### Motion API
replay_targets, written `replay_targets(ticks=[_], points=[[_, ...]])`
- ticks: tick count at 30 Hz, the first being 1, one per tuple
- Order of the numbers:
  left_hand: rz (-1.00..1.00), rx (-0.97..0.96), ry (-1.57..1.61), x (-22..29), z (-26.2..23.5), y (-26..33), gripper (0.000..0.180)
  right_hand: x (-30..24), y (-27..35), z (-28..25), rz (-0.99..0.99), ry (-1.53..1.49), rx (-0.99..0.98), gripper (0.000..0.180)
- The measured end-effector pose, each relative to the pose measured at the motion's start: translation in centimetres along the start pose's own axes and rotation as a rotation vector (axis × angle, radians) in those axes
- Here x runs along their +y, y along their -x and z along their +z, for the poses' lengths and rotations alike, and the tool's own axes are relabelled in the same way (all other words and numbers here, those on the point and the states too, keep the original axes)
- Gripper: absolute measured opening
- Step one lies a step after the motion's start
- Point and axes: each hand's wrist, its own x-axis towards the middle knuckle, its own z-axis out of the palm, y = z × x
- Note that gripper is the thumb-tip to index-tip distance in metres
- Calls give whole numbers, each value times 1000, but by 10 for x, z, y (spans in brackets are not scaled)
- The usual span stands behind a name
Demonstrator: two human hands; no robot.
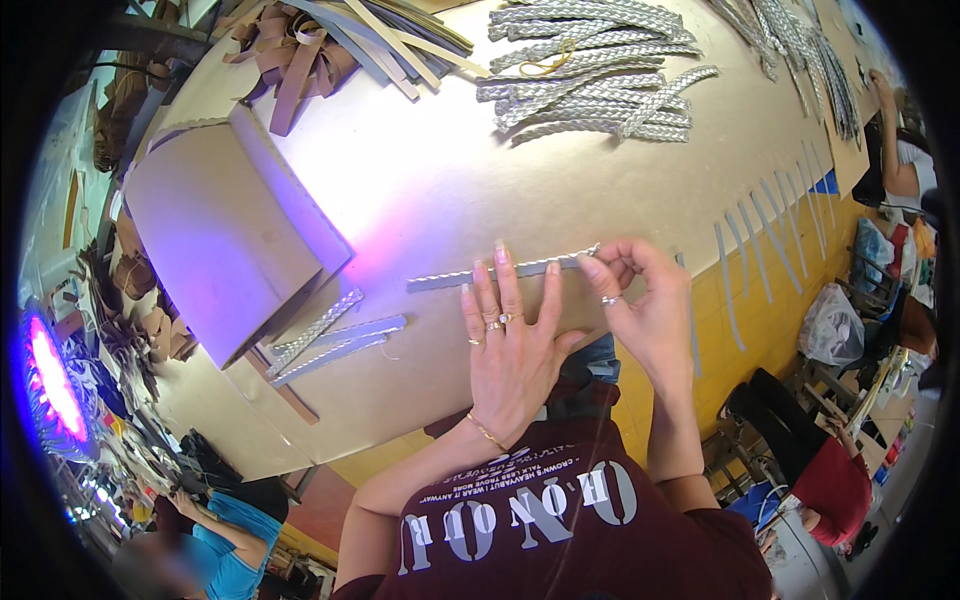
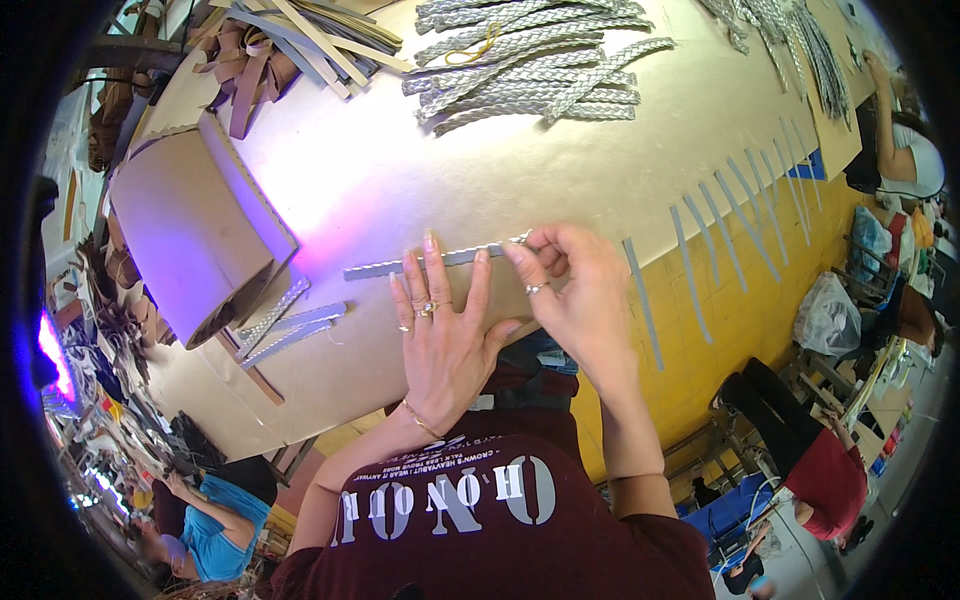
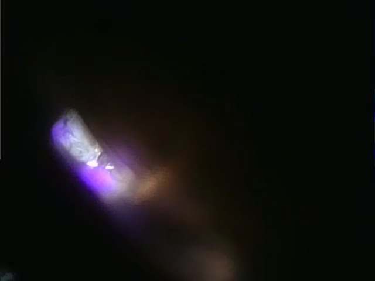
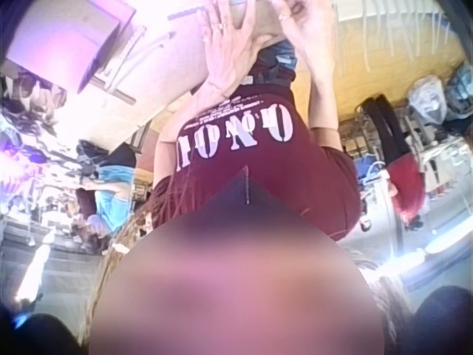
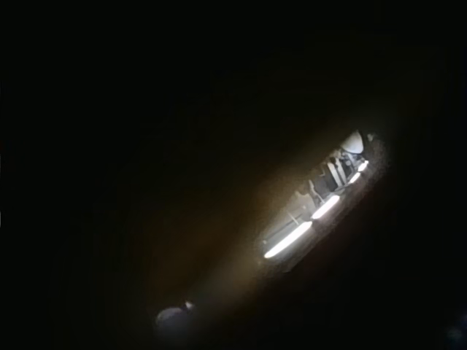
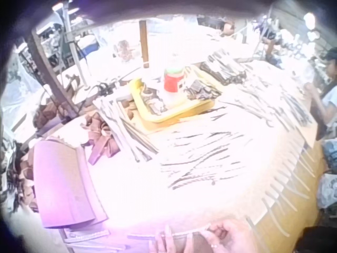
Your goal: The person repeatedly wraps a thin strap around a braided silver cord, secures it, and places the finished unit on the table. The process is repeated with multiple cords and straps throughout the clip.
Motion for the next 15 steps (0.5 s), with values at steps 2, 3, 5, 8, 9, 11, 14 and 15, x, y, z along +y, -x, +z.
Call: replay_targets(ticks=[2, 3, 5, 8, 9, 11, 14, 15], points=[[1, 4, 31, 1, 1, 0, 80, 2, 0, -3, 57, -65, -7, 18], [3, 5, 67, 1, 1, -1, 79, 2, -1, -4, 47, -54, -8, 19], [5, 2, 105, 2, 2, -1, 79, 3, -3, -4, 58, -58, -10, 19], [2, -7, 115, 1, 2, 0, 79, 3, -5, -1, 90, -59, -1, 19], [1, -5, 122, 1, 2, 0, 79, 3, -6, 1, 79, -29, 10, 20], [2, -6, 127, 1, 2, 0, 80, 2, -6, 4, 61, 21, 31, 21], [2, -8, 120, 0, 2, 0, 80, 2, -6, 6, 36, 75, 52, 22], [3, -5, 118, 1, 3, 0, 80, 2, -6, 6, 26, 89, 56, 21]])
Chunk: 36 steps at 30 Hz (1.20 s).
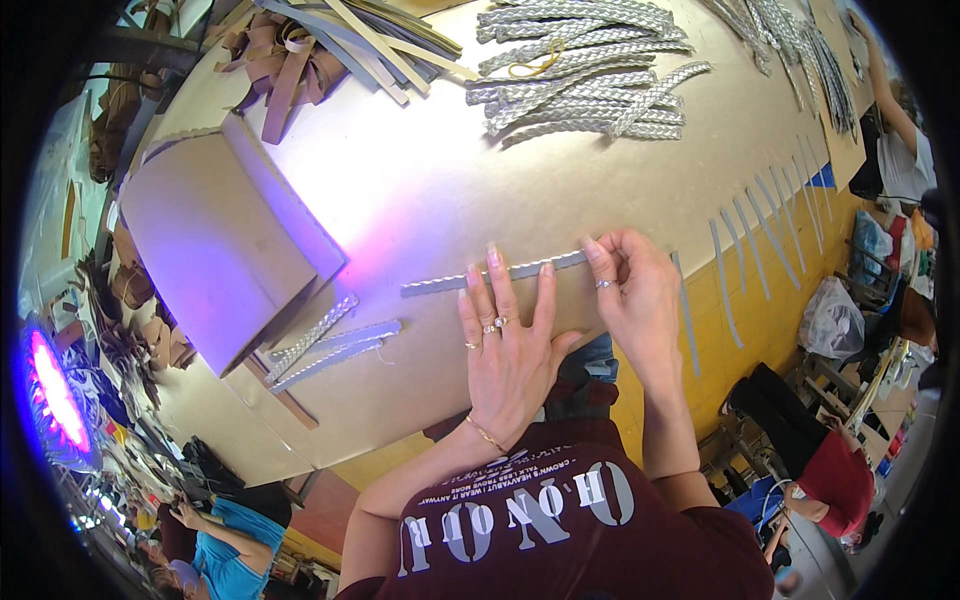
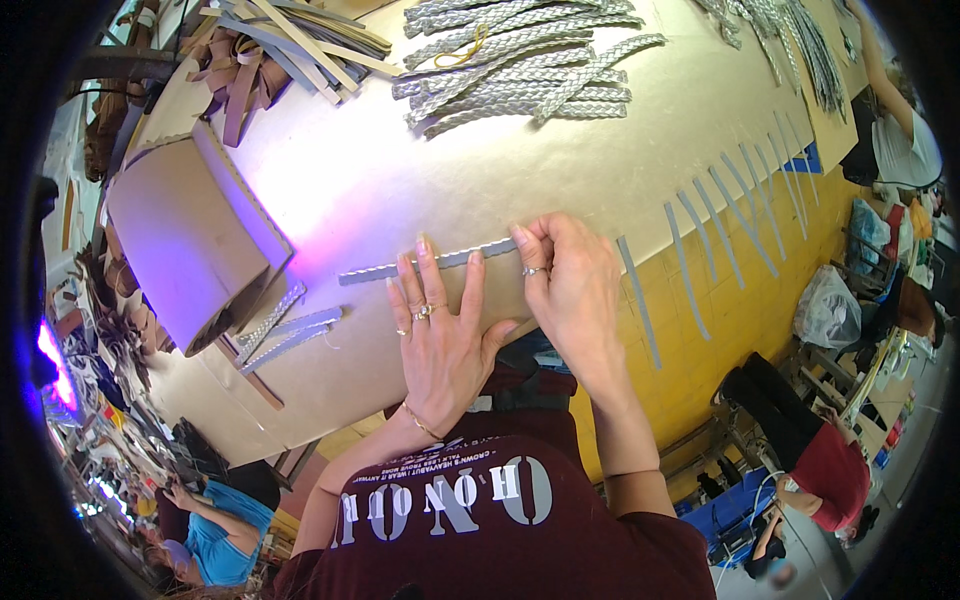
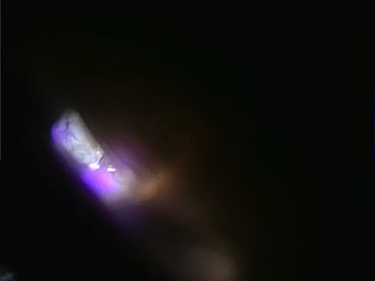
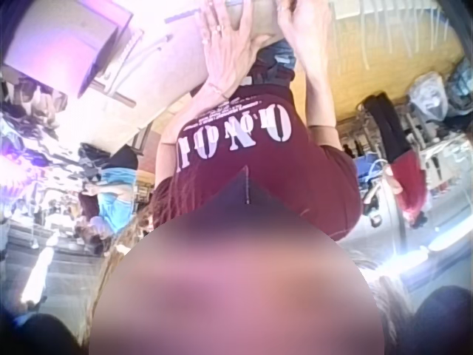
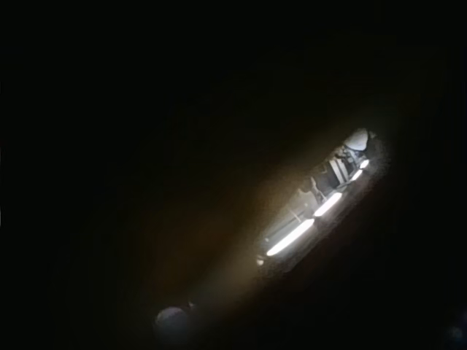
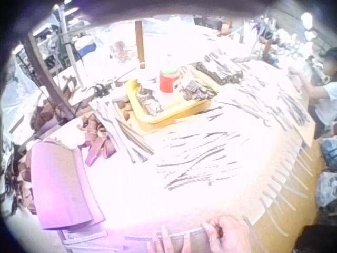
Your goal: The person repeatedly wraps a thin strap around a braided silver cord, secures it, and places the finished unit on the table. The process is repeated with multiple cords and straps throughout the clip.
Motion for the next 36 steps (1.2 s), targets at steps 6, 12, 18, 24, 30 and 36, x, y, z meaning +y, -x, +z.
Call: replay_targets(ticks=[6, 12, 18, 24, 30, 36], points=[[-3, -5, -21, 1, 0, -1, 79, 1, 2, 2, 7, 35, -11, 20], [-50, 0, 22, 4, 2, 2, 78, 1, 2, 5, -55, 84, 39, 21], [77, 74, -140, 21, 21, -8, 79, 2, 7, 7, 40, 190, 109, 23], [60, 32, 2, 7, 19, -7, 80, 7, 8, 13, 10, 153, 187, 32], [-96, 33, -34, -34, -12, 10, 84, 8, 11, 17, -4, 203, 216, 24], [-112, 80, -79, -52, -20, 17, 90, 16, 12, 21, -18, 221, 242, 19]])
